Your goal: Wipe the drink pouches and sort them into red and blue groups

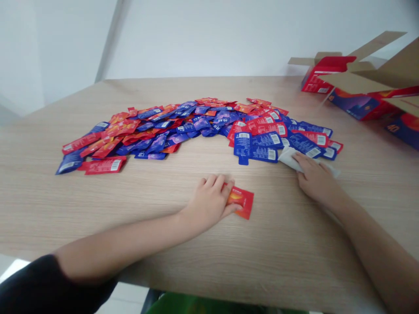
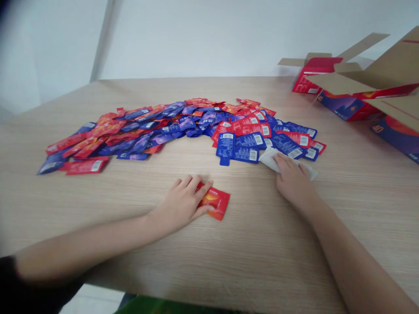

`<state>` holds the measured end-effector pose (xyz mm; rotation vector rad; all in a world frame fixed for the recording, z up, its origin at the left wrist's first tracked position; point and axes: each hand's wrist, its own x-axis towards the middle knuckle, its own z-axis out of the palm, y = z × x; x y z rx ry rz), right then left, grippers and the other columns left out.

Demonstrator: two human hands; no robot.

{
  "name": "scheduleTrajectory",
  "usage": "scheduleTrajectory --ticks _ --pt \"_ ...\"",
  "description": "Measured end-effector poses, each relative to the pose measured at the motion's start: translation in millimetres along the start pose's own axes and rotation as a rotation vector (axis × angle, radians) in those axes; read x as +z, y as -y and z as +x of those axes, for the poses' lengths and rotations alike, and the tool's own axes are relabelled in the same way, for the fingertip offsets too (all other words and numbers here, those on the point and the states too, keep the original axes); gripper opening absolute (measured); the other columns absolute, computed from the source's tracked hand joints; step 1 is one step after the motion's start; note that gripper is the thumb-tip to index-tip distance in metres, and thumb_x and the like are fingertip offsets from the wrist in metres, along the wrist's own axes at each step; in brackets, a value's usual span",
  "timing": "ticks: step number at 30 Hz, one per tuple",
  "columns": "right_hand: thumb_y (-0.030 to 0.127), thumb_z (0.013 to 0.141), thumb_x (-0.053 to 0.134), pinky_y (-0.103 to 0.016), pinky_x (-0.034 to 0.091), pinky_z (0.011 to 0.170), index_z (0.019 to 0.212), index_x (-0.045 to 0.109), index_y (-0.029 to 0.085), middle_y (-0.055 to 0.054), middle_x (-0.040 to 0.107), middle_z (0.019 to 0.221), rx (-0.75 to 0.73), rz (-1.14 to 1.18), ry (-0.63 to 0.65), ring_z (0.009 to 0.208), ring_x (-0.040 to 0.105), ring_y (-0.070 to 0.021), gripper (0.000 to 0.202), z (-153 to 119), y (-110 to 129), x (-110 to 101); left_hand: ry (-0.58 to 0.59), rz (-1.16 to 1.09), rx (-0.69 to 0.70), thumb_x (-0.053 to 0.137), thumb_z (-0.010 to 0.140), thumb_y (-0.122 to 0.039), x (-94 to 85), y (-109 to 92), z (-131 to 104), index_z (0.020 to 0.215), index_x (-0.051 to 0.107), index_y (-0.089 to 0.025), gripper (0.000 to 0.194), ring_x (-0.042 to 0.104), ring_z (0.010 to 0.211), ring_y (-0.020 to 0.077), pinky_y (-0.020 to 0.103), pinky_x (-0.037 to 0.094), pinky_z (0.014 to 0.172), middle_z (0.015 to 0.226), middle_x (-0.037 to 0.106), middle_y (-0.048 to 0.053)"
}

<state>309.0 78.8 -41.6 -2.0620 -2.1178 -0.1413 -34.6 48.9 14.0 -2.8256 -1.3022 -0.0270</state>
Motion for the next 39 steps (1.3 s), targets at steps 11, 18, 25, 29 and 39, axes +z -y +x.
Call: scheduleTrajectory --ticks 11,18,25,29,39 --pt "0.018 0.091 0.040 -0.049 0.045 0.103 0.137 0.051 0.005 -0.022 0.055 0.139 0.029 0.073 0.000 0.123 0.056 -0.0359 0.049 6.5 -1.4 -14.0 0.042 0.011 0.029 0.040 0.100 -0.035 16.5 13.4 -22.3 0.143 0.047 -0.015 0.047 0.045 0.129 0.0357 0.049 0.041 0.099 0.145 0.048 0.017" --pt "0.033 0.098 0.034 -0.056 0.051 0.091 0.146 0.044 0.027 -0.014 0.066 0.125 0.216 0.067 -0.193 0.114 0.061 -0.0422 0.050 -13.7 51.9 -77.1 -0.047 -0.030 0.050 0.042 0.098 -0.042 16.9 -9.6 -21.3 0.141 0.047 -0.009 0.055 0.052 0.115 0.0343 0.047 0.045 0.092 0.132 0.055 0.021" --pt "0.010 0.086 0.038 -0.057 0.034 0.112 0.147 0.042 0.018 -0.012 0.038 0.155 -0.407 0.094 0.002 0.140 0.038 -0.0335 0.061 -63.0 179.8 -39.5 -0.013 0.051 0.162 0.042 0.097 -0.036 17.6 -14.9 -45.4 0.124 0.063 -0.002 0.048 0.051 0.122 0.0376 0.048 0.042 0.100 0.127 0.061 0.023" --pt "0.019 0.092 0.041 -0.056 0.036 0.109 0.144 0.046 0.013 -0.016 0.042 0.152 -0.215 0.057 0.032 0.136 0.042 -0.0349 0.053 -57.9 165.9 -22.8 -0.023 0.080 0.191 0.040 0.097 -0.033 18.1 -14.1 -45.7 0.134 0.054 0.004 0.054 0.049 0.128 0.0389 0.048 0.042 0.102 0.139 0.052 0.027" --pt "0.019 0.093 0.039 -0.056 0.028 0.115 0.145 0.045 0.010 -0.013 0.042 0.153 -0.245 0.095 -0.012 0.141 0.037 -0.0300 0.053 -58.2 166.4 -23.0 -0.021 0.103 0.170 0.040 0.098 -0.034 13.7 -13.9 -46.2 0.132 0.056 0.004 0.054 0.051 0.125 0.0389 0.048 0.044 0.101 0.134 0.057 0.025"
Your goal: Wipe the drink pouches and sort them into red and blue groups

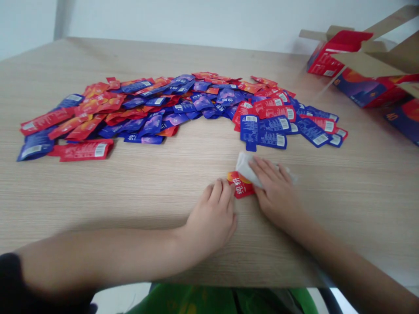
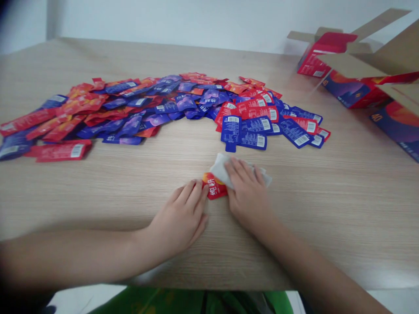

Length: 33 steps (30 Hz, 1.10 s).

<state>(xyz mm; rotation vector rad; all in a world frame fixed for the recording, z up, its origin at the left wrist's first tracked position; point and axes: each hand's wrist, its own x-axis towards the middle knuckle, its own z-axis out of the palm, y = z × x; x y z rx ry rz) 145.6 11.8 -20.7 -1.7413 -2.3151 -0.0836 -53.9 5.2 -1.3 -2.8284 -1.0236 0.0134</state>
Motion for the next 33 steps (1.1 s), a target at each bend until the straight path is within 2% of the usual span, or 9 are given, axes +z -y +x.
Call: scheduleTrajectory --ticks 3,8,14,17,21,26,28,31,33 --pt "0.020 0.093 0.039 -0.058 0.029 0.113 0.143 0.048 0.008 -0.015 0.043 0.152 0.096 -0.030 -0.035 0.141 0.036 -0.0347 0.052 5.9 -4.5 0.5 -0.019 -0.004 0.024 0.043 0.096 -0.032 -3.4 0.1 3.0 0.123 0.064 0.000 0.047 0.054 0.118 0.0381 0.047 0.047 0.094 0.127 0.060 0.023" --pt "0.013 0.091 0.036 -0.055 0.018 0.119 0.142 0.049 0.012 -0.009 0.038 0.155 -0.168 0.029 0.019 0.144 0.032 -0.0269 0.053 2.5 13.6 -1.4 -0.067 -0.043 -0.018 0.049 0.092 -0.029 -6.0 -0.5 6.2 0.108 0.072 -0.003 0.038 0.059 0.105 0.0340 0.043 0.049 0.086 0.108 0.066 0.020" --pt "0.017 0.094 0.034 -0.060 0.030 0.113 0.143 0.046 0.013 -0.014 0.046 0.150 0.147 0.039 -0.019 0.140 0.040 -0.0300 0.051 8.8 -30.6 -2.7 -0.059 -0.054 0.011 0.041 0.097 -0.034 3.4 3.1 2.6 0.128 0.060 0.003 0.052 0.048 0.128 0.0388 0.046 0.044 0.099 0.140 0.051 0.026" --pt "0.016 0.094 0.034 -0.056 0.033 0.114 0.144 0.043 0.015 -0.013 0.050 0.146 0.190 0.106 -0.067 0.138 0.043 -0.0275 0.051 17.9 -46.1 -12.9 -0.039 -0.091 0.017 0.039 0.097 -0.036 7.2 6.0 2.5 0.137 0.051 0.004 0.058 0.042 0.136 0.0377 0.046 0.039 0.107 0.147 0.044 0.026" --pt "0.014 0.093 0.034 -0.054 0.034 0.114 0.152 0.030 0.016 -0.014 0.045 0.150 0.174 0.086 -0.213 0.142 0.038 -0.0271 0.060 15.4 -22.8 -24.7 -0.024 -0.092 0.005 0.037 0.097 -0.037 5.7 6.6 3.8 0.138 0.049 0.005 0.060 0.043 0.136 0.0381 0.048 0.040 0.107 0.146 0.045 0.028" --pt "0.010 0.089 0.034 -0.051 0.031 0.117 0.149 0.035 0.007 -0.017 0.040 0.153 -0.195 0.036 -0.048 0.145 0.032 -0.0278 0.061 -1.5 21.3 -5.7 -0.043 -0.103 -0.027 0.041 0.095 -0.035 1.1 4.3 4.2 0.125 0.062 0.003 0.053 0.053 0.125 0.0404 0.049 0.045 0.102 0.132 0.058 0.027" --pt "0.010 0.089 0.034 -0.051 0.031 0.117 0.144 0.043 0.002 -0.018 0.042 0.151 -0.187 0.013 -0.009 0.143 0.035 -0.0290 0.056 -1.4 18.5 1.3 -0.044 -0.096 -0.029 0.042 0.094 -0.035 0.4 4.0 4.0 0.125 0.062 0.004 0.054 0.053 0.124 0.0415 0.049 0.046 0.100 0.131 0.058 0.028" --pt "0.013 0.091 0.035 -0.055 0.034 0.113 0.140 0.047 -0.002 -0.022 0.045 0.148 -0.016 -0.020 -0.042 0.139 0.040 -0.0324 0.052 2.9 2.8 3.7 -0.052 -0.080 -0.017 0.041 0.095 -0.035 1.2 3.8 3.4 0.131 0.056 0.008 0.058 0.051 0.127 0.0422 0.049 0.046 0.100 0.137 0.052 0.031" --pt "0.013 0.091 0.035 -0.056 0.034 0.113 0.138 0.049 -0.001 -0.021 0.046 0.148 -0.042 -0.002 -0.070 0.139 0.039 -0.0329 0.051 3.4 -1.4 3.0 -0.046 -0.084 -0.026 0.040 0.095 -0.035 2.8 3.4 2.6 0.132 0.054 0.009 0.059 0.050 0.128 0.0423 0.049 0.045 0.102 0.138 0.050 0.032"
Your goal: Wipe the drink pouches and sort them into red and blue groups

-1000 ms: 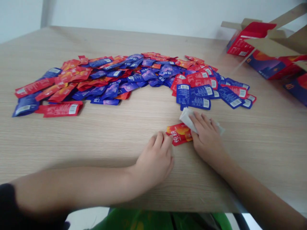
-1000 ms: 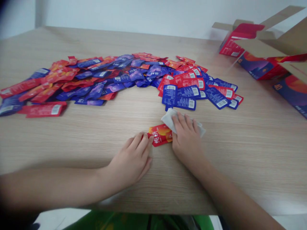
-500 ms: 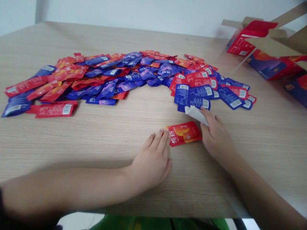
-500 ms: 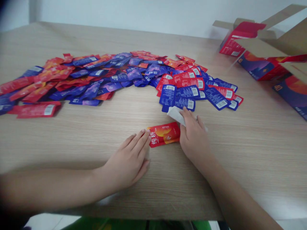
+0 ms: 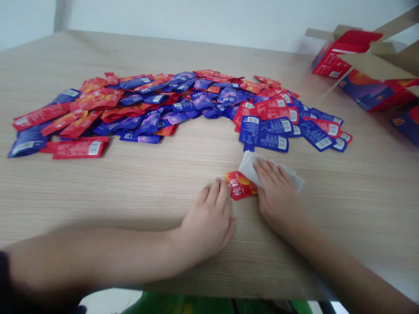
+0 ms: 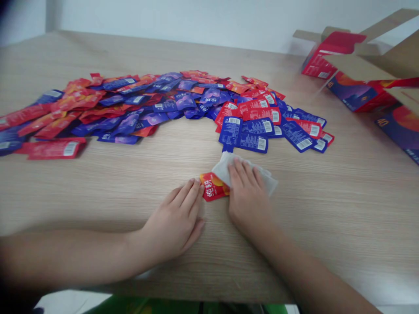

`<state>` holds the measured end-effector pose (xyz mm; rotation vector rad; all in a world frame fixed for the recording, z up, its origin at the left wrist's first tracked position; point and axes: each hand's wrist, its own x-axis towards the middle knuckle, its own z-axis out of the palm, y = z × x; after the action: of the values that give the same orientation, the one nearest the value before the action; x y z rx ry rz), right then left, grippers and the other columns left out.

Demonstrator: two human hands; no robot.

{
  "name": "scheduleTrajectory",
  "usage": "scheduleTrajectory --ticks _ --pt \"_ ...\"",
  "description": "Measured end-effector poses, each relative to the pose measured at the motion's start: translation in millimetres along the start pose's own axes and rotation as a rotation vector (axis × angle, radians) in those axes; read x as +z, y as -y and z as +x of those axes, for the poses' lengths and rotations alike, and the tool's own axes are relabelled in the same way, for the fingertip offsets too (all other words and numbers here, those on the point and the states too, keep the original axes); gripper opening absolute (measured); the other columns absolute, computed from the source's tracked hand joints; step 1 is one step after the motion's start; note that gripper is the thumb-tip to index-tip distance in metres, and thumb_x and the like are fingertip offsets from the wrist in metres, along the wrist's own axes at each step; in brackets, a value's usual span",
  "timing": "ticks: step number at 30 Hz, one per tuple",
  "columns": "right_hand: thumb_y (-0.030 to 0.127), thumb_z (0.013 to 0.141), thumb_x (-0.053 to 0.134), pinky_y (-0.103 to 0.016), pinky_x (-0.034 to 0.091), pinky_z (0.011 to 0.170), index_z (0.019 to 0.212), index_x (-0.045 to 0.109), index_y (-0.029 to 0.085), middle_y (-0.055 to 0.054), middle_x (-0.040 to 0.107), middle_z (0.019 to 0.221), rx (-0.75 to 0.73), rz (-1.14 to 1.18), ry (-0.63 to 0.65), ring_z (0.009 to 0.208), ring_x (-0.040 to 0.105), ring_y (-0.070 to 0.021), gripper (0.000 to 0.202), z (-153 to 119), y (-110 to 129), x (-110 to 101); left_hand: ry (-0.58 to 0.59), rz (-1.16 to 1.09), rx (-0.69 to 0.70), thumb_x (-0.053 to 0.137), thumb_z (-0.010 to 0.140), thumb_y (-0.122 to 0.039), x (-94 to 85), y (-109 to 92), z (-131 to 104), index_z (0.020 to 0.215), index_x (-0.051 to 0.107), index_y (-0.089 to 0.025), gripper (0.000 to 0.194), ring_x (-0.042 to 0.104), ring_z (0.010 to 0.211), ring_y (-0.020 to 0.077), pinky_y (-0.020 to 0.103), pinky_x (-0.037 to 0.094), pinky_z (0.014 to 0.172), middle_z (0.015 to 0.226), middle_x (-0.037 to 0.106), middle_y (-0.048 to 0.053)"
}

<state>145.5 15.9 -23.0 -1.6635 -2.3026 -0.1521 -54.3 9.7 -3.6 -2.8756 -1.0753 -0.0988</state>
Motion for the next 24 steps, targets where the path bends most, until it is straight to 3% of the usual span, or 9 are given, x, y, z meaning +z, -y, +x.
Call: scheduleTrajectory --ticks 4,7,9,12,15,19,21,24 --pt "0.008 0.089 0.034 -0.051 0.029 0.118 0.138 0.051 0.006 -0.015 0.046 0.149 -0.241 0.157 0.021 0.142 0.036 -0.0252 0.052 -1.7 4.0 -1.6 0.034 -0.014 -0.027 0.040 0.095 -0.038 3.0 -1.0 -2.5 0.127 0.059 0.008 0.059 0.048 0.130 0.0436 0.050 0.043 0.104 0.136 0.052 0.033" --pt "0.013 0.092 0.034 -0.048 0.042 0.109 0.137 0.051 0.011 -0.014 0.055 0.142 -0.033 0.266 -0.019 0.134 0.049 -0.0241 0.049 1.7 -13.0 -8.6 0.068 -0.012 -0.040 0.040 0.095 -0.039 -0.5 1.4 -0.8 0.136 0.052 0.006 0.062 0.048 0.131 0.0430 0.051 0.044 0.104 0.141 0.048 0.032" --pt "0.021 0.096 0.034 -0.043 0.054 0.093 0.135 0.053 0.016 -0.013 0.066 0.127 0.163 0.304 -0.060 0.116 0.063 -0.0249 0.044 5.2 -38.7 -17.6 0.103 -0.021 -0.060 0.040 0.095 -0.038 -6.3 5.4 3.9 0.138 0.051 0.003 0.061 0.048 0.131 0.0414 0.051 0.046 0.103 0.142 0.049 0.029" --pt "0.031 0.096 0.039 -0.038 0.058 0.074 0.129 0.059 0.017 -0.011 0.073 0.108 0.323 0.230 -0.120 0.095 0.071 -0.0272 0.042 13.8 -89.2 -34.0 0.121 -0.060 -0.076 0.041 0.095 -0.040 -12.9 11.8 15.9 0.137 0.053 -0.003 0.057 0.044 0.134 0.0417 0.054 0.044 0.104 0.145 0.047 0.026" --pt "0.033 0.095 0.040 -0.040 0.055 0.080 0.127 0.062 0.015 -0.015 0.071 0.114 0.368 0.101 -0.207 0.102 0.069 -0.0312 0.043 32.7 -139.7 -52.5 0.065 -0.145 0.048 0.038 0.097 -0.046 -3.3 15.0 31.8 0.143 0.047 -0.011 0.059 0.034 0.141 0.0414 0.057 0.040 0.108 0.153 0.039 0.018" --pt "0.035 0.097 0.037 -0.040 0.051 0.087 0.132 0.060 0.014 -0.018 0.068 0.119 0.467 0.058 -0.254 0.108 0.066 -0.0332 0.046 70.8 -187.1 -78.8 0.013 -0.244 0.261 0.034 0.099 -0.049 30.5 18.8 53.5 0.153 0.031 -0.024 0.060 0.028 0.145 0.0345 0.061 0.030 0.114 0.160 0.030 0.003" --pt "0.038 0.098 0.036 -0.042 0.049 0.091 0.135 0.058 0.013 -0.020 0.066 0.123 0.530 0.054 -0.268 0.113 0.063 -0.0350 0.050 88.6 -200.4 -88.1 0.006 -0.257 0.263 0.035 0.100 -0.047 41.3 24.1 62.9 0.154 0.029 -0.027 0.058 0.028 0.146 0.0315 0.061 0.028 0.115 0.160 0.030 0.001" --pt "0.037 0.096 0.040 -0.040 0.046 0.095 0.132 0.061 0.012 -0.018 0.066 0.124 0.537 0.100 -0.298 0.117 0.061 -0.0328 0.048 106.9 -209.3 -92.3 0.006 -0.257 0.208 0.038 0.099 -0.040 40.2 39.2 77.9 0.154 0.028 -0.028 0.056 0.028 0.146 0.0272 0.056 0.027 0.117 0.160 0.030 0.003"
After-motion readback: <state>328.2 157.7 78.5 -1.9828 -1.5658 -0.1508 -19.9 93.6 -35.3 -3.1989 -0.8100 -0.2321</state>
